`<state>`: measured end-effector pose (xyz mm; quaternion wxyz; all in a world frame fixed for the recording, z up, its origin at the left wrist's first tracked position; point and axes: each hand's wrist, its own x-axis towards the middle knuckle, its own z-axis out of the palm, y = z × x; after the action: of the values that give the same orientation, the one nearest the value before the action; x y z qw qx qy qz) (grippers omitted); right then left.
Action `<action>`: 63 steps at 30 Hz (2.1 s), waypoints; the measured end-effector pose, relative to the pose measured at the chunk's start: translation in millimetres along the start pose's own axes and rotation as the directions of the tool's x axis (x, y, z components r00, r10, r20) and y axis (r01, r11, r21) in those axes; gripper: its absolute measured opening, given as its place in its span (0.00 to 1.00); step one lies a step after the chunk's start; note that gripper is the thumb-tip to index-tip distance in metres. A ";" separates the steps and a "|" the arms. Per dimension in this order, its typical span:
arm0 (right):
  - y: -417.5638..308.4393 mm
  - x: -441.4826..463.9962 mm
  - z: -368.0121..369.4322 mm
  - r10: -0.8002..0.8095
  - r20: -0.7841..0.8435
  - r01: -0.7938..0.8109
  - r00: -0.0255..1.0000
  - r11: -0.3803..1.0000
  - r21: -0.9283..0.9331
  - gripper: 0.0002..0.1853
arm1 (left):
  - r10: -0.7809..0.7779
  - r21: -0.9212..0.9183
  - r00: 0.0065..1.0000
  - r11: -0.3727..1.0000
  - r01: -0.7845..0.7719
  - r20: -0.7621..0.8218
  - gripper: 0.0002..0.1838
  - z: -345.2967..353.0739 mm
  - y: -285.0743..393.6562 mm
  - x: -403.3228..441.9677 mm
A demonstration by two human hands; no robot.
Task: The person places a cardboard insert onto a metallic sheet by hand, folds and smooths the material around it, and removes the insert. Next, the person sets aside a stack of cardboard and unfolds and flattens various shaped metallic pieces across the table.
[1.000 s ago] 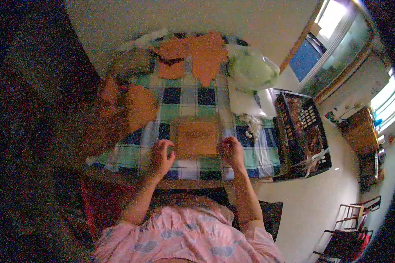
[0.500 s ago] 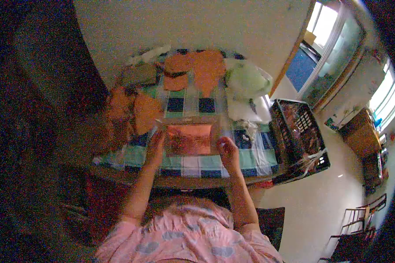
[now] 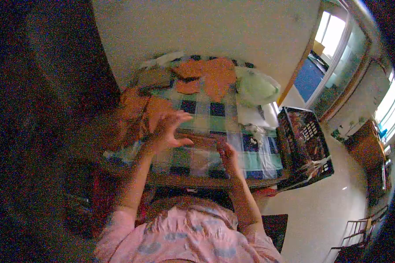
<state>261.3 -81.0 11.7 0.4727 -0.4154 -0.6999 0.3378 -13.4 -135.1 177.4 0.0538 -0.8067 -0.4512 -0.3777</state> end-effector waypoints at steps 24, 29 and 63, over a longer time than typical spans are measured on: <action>32.7 -5.3 3.7 0.221 0.031 -0.223 0.975 0.966 0.132 0.05 | -0.974 0.723 0.126 -0.050 0.689 -0.187 0.10 -375.3 25.1 -243.9; 63.4 -1.4 -8.6 0.249 0.149 -0.284 0.957 0.910 0.302 0.05 | -0.995 0.911 -0.038 -0.101 0.399 -0.094 0.14 -345.1 -25.8 -390.6; 32.2 -9.5 1.6 0.304 0.079 -0.312 0.949 0.886 0.342 0.06 | -0.897 0.470 0.392 0.262 0.843 -0.204 0.42 -237.8 22.7 -444.1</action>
<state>270.2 -75.9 -20.3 0.4713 -0.4266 -0.5590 0.5324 -265.9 -555.4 59.4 0.0222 -0.3975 -0.9016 -0.1694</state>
